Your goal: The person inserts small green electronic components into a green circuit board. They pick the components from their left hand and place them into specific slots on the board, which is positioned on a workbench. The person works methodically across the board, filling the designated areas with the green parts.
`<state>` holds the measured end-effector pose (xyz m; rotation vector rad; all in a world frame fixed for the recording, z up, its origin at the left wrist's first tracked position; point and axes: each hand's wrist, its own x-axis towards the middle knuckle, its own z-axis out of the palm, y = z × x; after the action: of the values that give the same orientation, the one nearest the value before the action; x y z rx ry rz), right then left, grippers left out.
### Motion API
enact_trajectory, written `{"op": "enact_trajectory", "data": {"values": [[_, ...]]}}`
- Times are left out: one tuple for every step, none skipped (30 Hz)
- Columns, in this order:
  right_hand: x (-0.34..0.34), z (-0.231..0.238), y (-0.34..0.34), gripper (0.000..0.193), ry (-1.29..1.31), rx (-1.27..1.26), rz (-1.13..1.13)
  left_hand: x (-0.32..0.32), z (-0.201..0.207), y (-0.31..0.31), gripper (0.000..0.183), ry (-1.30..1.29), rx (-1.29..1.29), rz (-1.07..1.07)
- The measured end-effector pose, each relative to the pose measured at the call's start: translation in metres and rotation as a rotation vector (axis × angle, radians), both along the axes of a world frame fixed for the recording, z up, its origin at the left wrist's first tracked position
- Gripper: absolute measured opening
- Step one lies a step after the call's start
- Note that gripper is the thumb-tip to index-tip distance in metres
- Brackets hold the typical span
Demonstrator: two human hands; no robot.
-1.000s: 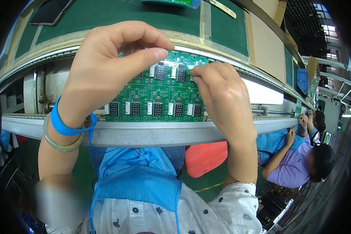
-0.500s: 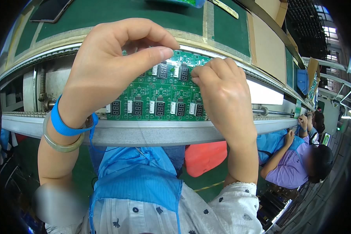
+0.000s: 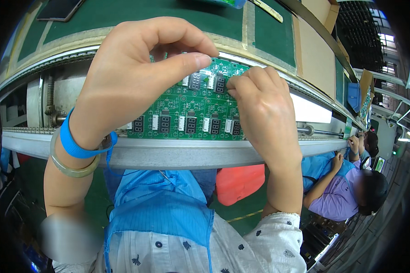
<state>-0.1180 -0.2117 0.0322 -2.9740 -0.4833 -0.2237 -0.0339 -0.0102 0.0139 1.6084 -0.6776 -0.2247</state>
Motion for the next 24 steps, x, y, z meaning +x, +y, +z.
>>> {"op": "enact_trajectory", "data": {"values": [[0.0, 0.0, 0.0, 0.012, 0.001, 0.0, 0.004, 0.0, 0.0, 0.0, 0.015, -0.005, -0.001, 0.001], [0.0, 0.0, 0.0, 0.012, 0.002, 0.003, 0.005, 0.0, 0.0, 0.0, 0.015, -0.002, -0.004, 0.001], [0.0, 0.0, 0.0, 0.012, 0.004, 0.005, 0.006, 0.0, 0.0, 0.0, 0.015, 0.0, -0.007, 0.0], [0.0, 0.0, 0.0, 0.012, 0.006, 0.008, 0.008, 0.0, 0.0, 0.0, 0.015, 0.003, -0.009, -0.001], [0.0, 0.0, 0.001, 0.011, 0.004, 0.004, 0.005, 0.0, 0.0, 0.0, 0.015, -0.001, -0.008, 0.0], [0.0, 0.0, 0.001, 0.011, 0.002, 0.0, 0.003, 0.0, 0.0, 0.0, 0.015, -0.006, -0.007, 0.001], [0.0, 0.0, 0.002, 0.01, 0.0, -0.003, 0.001, 0.0, 0.0, 0.0, 0.015, -0.01, -0.006, 0.002], [0.0, -0.001, 0.002, 0.01, 0.001, 0.007, -0.004, 0.0, 0.0, 0.0, 0.015, -0.008, -0.002, 0.0], [0.0, -0.001, 0.002, 0.01, 0.003, 0.018, -0.009, 0.0, 0.0, 0.0, 0.015, -0.005, 0.003, -0.002], [-0.001, -0.002, 0.001, 0.01, 0.005, 0.028, -0.014, 0.0, 0.0, 0.0, 0.015, -0.003, 0.007, -0.004], [-0.001, -0.002, 0.001, 0.01, 0.01, 0.044, -0.028, 0.0, -0.001, 0.0, 0.015, 0.004, -0.002, 0.0], [-0.001, -0.001, 0.0, 0.01, 0.016, 0.059, -0.042, -0.001, -0.002, 0.0, 0.016, 0.011, -0.011, 0.004], [-0.002, -0.001, -0.002, 0.01, 0.021, 0.075, -0.057, -0.001, -0.002, 0.0, 0.016, 0.018, -0.02, 0.007], [-0.002, -0.001, -0.003, 0.01, 0.019, 0.122, -0.076, -0.001, -0.002, 0.0, 0.016, 0.038, -0.009, 0.004], [-0.003, 0.0, -0.005, 0.011, 0.018, 0.17, -0.096, 0.0, -0.002, 0.0, 0.017, 0.058, 0.003, 0.001], [-0.004, 0.0, -0.008, 0.011, 0.016, 0.219, -0.115, 0.0, -0.001, 0.0, 0.017, 0.079, 0.015, -0.003], [-0.004, 0.001, -0.011, 0.011, -0.002, 0.232, -0.126, 0.001, 0.0, 0.0, 0.017, 0.108, 0.024, -0.009], [-0.002, 0.002, -0.013, 0.012, -0.019, 0.247, -0.138, 0.001, 0.002, 0.0, 0.017, 0.136, 0.033, -0.015], [-0.001, 0.003, -0.017, 0.012, -0.037, 0.262, -0.149, 0.0, 0.003, 0.001, 0.017, 0.165, 0.044, -0.021], [0.001, -0.002, -0.021, 0.012, -0.068, 0.353, -0.172, 0.001, 0.004, 0.001, 0.016, 0.168, 0.055, -0.023], [0.003, -0.003, -0.026, 0.011, -0.083, 0.389, -0.208, 0.001, 0.003, 0.0, 0.016, 0.172, 0.066, -0.025], [0.006, -0.003, -0.032, 0.011, -0.098, 0.425, -0.244, 0.0, 0.002, 0.0, 0.015, 0.176, 0.079, -0.027], [0.008, -0.006, -0.038, 0.011, -0.113, 0.466, -0.281, 0.0, 0.003, 0.0, 0.014, 0.174, 0.092, -0.03], [0.01, -0.015, -0.05, 0.009, -0.151, 0.68, -0.349, 0.001, 0.005, 0.0, 0.014, 0.169, 0.108, -0.035]]}}
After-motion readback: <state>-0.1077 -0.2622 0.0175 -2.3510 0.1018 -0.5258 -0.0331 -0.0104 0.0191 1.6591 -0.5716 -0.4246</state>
